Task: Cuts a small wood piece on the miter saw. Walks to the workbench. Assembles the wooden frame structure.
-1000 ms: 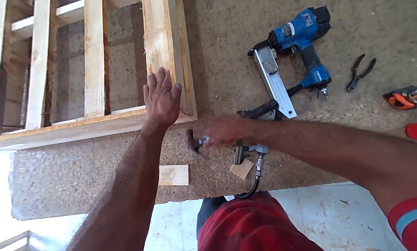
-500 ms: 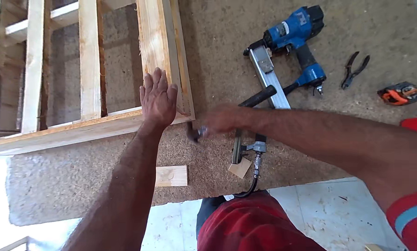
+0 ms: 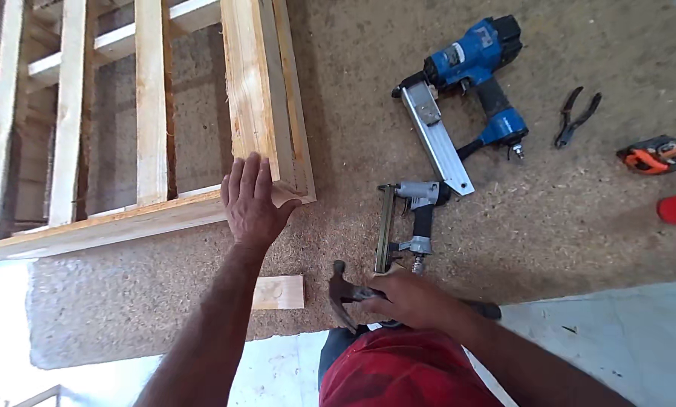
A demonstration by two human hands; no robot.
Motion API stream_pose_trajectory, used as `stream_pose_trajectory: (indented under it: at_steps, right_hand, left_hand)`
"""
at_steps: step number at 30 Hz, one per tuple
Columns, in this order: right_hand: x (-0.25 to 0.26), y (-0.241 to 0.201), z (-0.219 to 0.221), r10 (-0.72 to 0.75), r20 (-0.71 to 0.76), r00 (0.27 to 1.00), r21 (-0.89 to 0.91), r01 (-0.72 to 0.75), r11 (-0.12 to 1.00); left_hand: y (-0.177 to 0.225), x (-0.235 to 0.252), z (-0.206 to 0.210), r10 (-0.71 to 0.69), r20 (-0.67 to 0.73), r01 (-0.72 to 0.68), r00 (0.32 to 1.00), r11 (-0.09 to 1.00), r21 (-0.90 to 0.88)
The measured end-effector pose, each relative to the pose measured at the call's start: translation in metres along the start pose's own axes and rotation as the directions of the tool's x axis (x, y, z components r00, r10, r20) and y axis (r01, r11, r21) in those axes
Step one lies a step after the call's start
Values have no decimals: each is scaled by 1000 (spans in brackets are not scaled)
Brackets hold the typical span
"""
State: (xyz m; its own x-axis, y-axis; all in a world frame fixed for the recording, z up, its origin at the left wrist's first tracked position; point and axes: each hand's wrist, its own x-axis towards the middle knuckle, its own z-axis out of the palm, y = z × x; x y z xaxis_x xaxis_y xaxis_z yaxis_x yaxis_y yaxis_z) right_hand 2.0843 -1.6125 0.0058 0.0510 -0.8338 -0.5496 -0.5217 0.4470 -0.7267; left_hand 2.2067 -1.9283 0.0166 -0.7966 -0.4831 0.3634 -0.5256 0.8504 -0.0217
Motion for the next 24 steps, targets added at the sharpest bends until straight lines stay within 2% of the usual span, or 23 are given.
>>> stream_pose_trajectory:
  at_steps: [3,5,9,13,19,24]
  right_hand:
    - [-33,24,10,90,-37,995,127,-85,988]
    - [-45,37,10,141,-52,989,112,-135,985]
    - [-54,44,-1,205,-20,979,16,-205,979]
    - [-47,30,-8,186,-13,982,-93,-186,978]
    - [-36,-4,-8,140,9,990,-86,-139,987]
    - [-36,-4,-2,144,50,988,-86,-139,987]
  left_hand:
    - [4,-5,22,-33,-204,49,978,996,74]
    - [5,-3,28,-25,-254,52,967,994,99]
    - [11,-9,35,-60,-306,93,950,991,97]
    - [24,-16,48,-139,-356,179,924,981,79]
    - [15,-19,63,-80,-431,131,899,987,89]
    - [13,-20,65,-56,-460,105,886,991,80]
